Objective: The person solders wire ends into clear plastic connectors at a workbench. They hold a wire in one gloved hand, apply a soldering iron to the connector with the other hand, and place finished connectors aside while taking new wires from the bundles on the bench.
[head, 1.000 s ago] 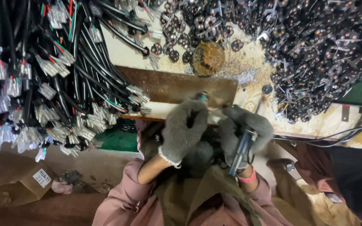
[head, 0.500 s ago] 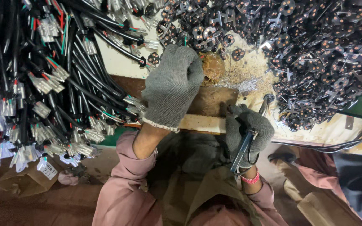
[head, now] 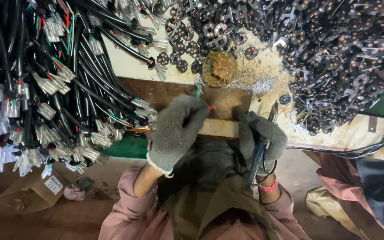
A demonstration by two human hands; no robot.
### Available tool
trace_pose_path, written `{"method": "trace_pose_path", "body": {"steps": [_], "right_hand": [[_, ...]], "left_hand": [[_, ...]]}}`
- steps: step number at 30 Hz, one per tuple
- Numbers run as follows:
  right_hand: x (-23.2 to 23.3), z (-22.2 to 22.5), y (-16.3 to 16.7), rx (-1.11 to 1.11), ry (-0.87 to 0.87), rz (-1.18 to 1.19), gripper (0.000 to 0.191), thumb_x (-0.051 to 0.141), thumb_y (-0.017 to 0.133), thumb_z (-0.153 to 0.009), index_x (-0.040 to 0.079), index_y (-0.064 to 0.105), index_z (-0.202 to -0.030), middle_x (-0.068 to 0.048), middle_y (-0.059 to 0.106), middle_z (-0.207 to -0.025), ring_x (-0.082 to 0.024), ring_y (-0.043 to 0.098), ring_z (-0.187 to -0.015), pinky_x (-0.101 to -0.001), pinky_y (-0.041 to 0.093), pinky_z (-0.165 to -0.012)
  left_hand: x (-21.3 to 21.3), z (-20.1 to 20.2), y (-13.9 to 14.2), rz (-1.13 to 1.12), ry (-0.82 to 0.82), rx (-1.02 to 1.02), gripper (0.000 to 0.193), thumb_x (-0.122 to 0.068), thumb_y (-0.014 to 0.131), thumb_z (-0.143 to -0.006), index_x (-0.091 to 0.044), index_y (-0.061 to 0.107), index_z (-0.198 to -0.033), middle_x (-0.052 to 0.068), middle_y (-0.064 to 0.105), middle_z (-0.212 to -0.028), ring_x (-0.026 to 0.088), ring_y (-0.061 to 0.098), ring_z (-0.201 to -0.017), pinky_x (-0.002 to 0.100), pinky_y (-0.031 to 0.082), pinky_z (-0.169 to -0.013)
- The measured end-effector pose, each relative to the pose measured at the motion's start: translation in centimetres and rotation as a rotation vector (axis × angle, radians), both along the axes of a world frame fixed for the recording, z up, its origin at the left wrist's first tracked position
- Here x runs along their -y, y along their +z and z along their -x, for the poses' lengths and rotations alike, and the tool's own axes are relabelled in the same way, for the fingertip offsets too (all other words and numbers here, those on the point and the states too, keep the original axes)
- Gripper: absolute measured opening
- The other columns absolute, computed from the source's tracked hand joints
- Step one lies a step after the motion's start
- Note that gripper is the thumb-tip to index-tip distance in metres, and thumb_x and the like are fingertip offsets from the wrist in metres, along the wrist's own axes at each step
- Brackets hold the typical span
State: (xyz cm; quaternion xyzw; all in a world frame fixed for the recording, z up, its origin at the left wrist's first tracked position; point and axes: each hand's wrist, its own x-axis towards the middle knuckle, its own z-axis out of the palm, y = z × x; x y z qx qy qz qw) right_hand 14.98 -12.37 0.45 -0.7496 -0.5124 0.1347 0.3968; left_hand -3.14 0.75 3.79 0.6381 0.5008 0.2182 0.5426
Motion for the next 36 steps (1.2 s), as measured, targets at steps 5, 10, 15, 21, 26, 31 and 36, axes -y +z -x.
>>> {"method": "trace_pose_path", "body": {"steps": [5, 10, 15, 21, 26, 31, 36], "right_hand": [[-0.3, -1.3, 0.2, 0.168, 0.182, 0.439, 0.024, 0.018, 0.094, -0.081, 0.011, 0.071, -0.087, -0.011, 0.070, -0.076, -0.030, 0.070, -0.069, -0.0408, 0.052, -0.064], [-0.1, -2.0, -0.3, 0.006, 0.317, 0.082, 0.045, 0.019, 0.086, -0.080, 0.003, 0.064, -0.116, -0.014, 0.074, -0.104, -0.033, 0.073, -0.089, -0.0392, 0.057, -0.077], [-0.8, -1.0, 0.1, -0.177, 0.272, 0.055, 0.037, 0.004, 0.081, -0.089, 0.003, 0.063, -0.121, -0.016, 0.074, -0.117, -0.032, 0.076, -0.104, -0.0386, 0.061, -0.091], [-2.1, 0.0, 0.0, 0.069, 0.188, -0.006, 0.032, -0.002, 0.080, -0.093, 0.007, 0.061, -0.117, -0.012, 0.077, -0.114, -0.029, 0.077, -0.106, -0.0353, 0.062, -0.090], [-1.8, -0.1, 0.2, -0.029, 0.209, 0.008, 0.043, 0.001, 0.083, -0.087, 0.004, 0.057, -0.121, -0.014, 0.077, -0.114, -0.022, 0.077, -0.098, -0.0334, 0.061, -0.085], [-2.3, 0.0, 0.9, -0.228, 0.221, 0.005, 0.050, 0.006, 0.085, -0.085, 0.005, 0.057, -0.127, -0.013, 0.073, -0.121, -0.027, 0.075, -0.108, -0.0358, 0.061, -0.095], [-3.5, 0.5, 2.0, 0.050, 0.120, 0.191, 0.026, 0.008, 0.085, -0.083, 0.009, 0.075, -0.107, -0.007, 0.078, -0.103, -0.023, 0.078, -0.093, -0.0325, 0.062, -0.083]], "left_hand": [[1.3, 0.5, -2.3, 0.157, -0.289, 0.179, 0.015, -0.016, 0.069, -0.095, -0.004, 0.068, -0.104, 0.014, 0.069, -0.097, 0.030, 0.069, -0.088, 0.038, 0.053, -0.078], [1.3, -0.6, -1.8, 0.139, -0.470, 0.116, 0.017, -0.019, 0.070, -0.095, -0.005, 0.067, -0.104, 0.016, 0.068, -0.096, 0.036, 0.068, -0.091, 0.042, 0.053, -0.078], [1.4, -0.8, 0.0, -0.164, -0.364, -0.065, 0.020, -0.012, 0.071, -0.088, -0.008, 0.068, -0.108, 0.019, 0.063, -0.108, 0.040, 0.065, -0.096, 0.047, 0.052, -0.077], [1.2, -1.1, -1.6, -0.253, -0.258, 0.050, 0.014, -0.008, 0.071, -0.094, -0.010, 0.063, -0.105, 0.012, 0.067, -0.110, 0.036, 0.067, -0.103, 0.043, 0.056, -0.083], [2.4, -1.6, -2.0, -0.224, -0.183, 0.037, 0.018, -0.007, 0.073, -0.091, -0.007, 0.064, -0.106, 0.014, 0.067, -0.106, 0.035, 0.067, -0.099, 0.043, 0.056, -0.082], [2.0, -1.2, -2.3, -0.152, -0.183, 0.322, 0.019, -0.009, 0.073, -0.096, -0.010, 0.064, -0.113, 0.010, 0.066, -0.113, 0.031, 0.069, -0.100, 0.042, 0.057, -0.089], [1.7, -1.8, -3.0, -0.346, -0.282, -0.097, 0.022, -0.010, 0.070, -0.091, -0.012, 0.065, -0.113, 0.010, 0.064, -0.111, 0.033, 0.068, -0.096, 0.042, 0.056, -0.076]]}}
